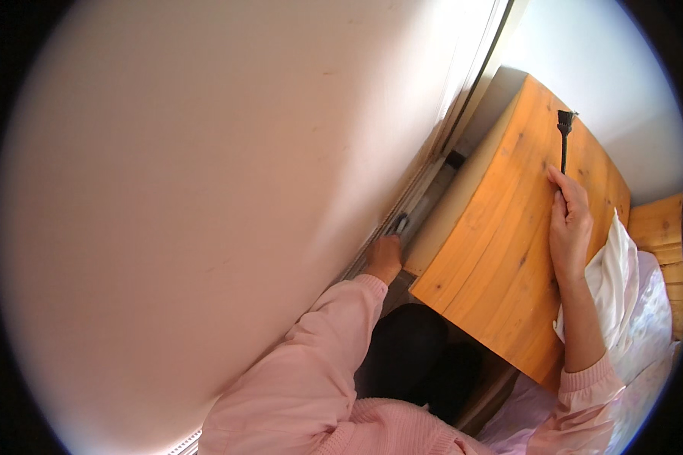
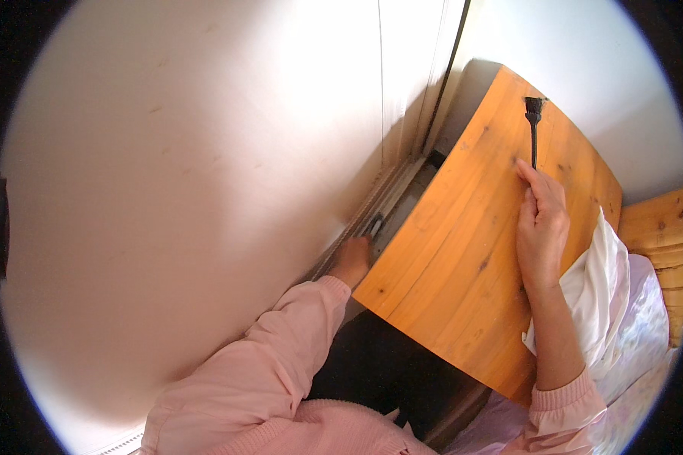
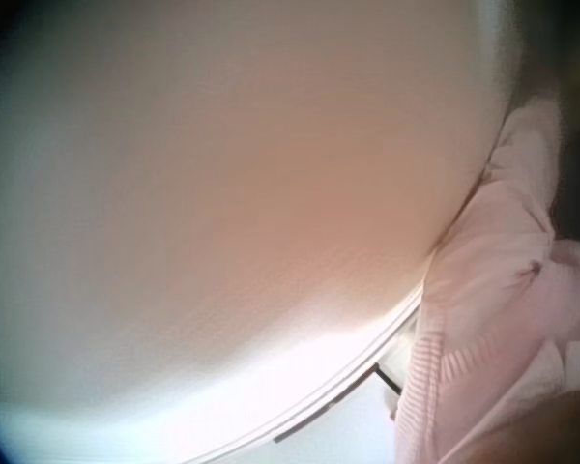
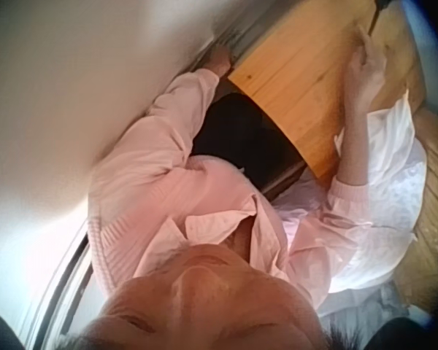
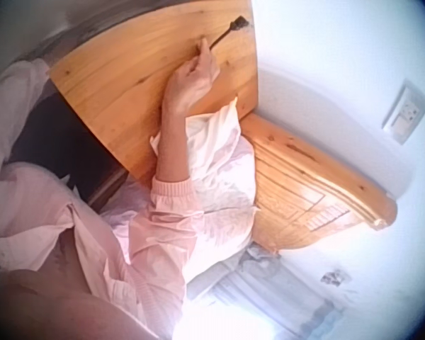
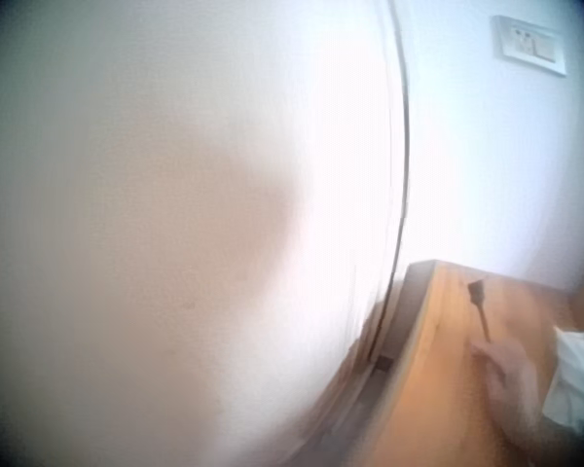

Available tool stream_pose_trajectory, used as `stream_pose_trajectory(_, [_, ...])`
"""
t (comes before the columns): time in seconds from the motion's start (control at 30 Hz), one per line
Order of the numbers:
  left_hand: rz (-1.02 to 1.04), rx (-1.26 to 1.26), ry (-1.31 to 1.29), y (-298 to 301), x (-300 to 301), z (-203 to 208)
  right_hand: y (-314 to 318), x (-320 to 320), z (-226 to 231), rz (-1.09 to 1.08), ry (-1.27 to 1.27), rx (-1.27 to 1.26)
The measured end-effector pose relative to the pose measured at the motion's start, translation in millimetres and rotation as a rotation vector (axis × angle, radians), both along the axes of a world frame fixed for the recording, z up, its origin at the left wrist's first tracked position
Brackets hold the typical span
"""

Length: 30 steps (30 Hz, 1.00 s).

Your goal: The person kneels and scrubs the interior edges and bottom of a white cabinet with a small brush. They then move to a wooden nightstand beside a bed and scrub its top surface and the gap between the nightstand and wall.

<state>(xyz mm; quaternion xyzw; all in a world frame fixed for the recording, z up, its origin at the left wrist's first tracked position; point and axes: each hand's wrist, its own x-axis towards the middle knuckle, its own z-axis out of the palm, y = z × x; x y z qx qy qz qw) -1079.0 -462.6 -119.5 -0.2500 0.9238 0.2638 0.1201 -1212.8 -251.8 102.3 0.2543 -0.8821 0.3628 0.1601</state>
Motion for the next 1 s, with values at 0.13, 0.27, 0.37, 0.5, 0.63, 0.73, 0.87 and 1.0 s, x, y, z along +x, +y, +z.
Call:
stream_pose_trajectory(0.13, [-0.085, 0.04, 0.301, -5.3, -49.7, -14.6, -1.6, 1.9, 1.5, -0.01, -0.001, 0.027])
stream_pose_trajectory(0.27, [-0.117, -0.109, 0.442, -3.6, -120.3, -46.8, -3.9, 1.9, 3.5, -0.027, -0.01, 0.036])
stream_pose_trajectory(0.37, [-0.129, -0.18, 0.504, 0.9, -156.4, -68.8, -5.3, 1.9, 4.4, -0.031, 0.0, 0.041])
stream_pose_trajectory(0.5, [-0.184, -0.232, 0.402, -0.8, -188.2, -78.4, -5.8, 1.2, 4.0, -0.009, -0.005, 0.009])
stream_pose_trajectory(0.63, [-0.233, -0.224, 0.279, -5.2, -195.3, -71.5, -6.0, -0.6, 3.3, -0.023, 0.026, 0.018])
stream_pose_trajectory(0.73, [-0.238, -0.224, 0.209, -6.6, -180.7, -65.3, -6.0, -0.2, 3.3, -0.017, 0.021, -0.006])
stream_pose_trajectory(0.87, [-0.23, -0.212, 0.135, -6.1, -143.0, -61.1, -5.3, 1.0, 4.0, -0.037, 0.003, 0.005])
stream_pose_trajectory(1.0, [-0.209, -0.205, 0.083, -7.6, -96.4, -61.5, -2.9, 0.3, 0.1, -0.004, 0.057, -0.005])
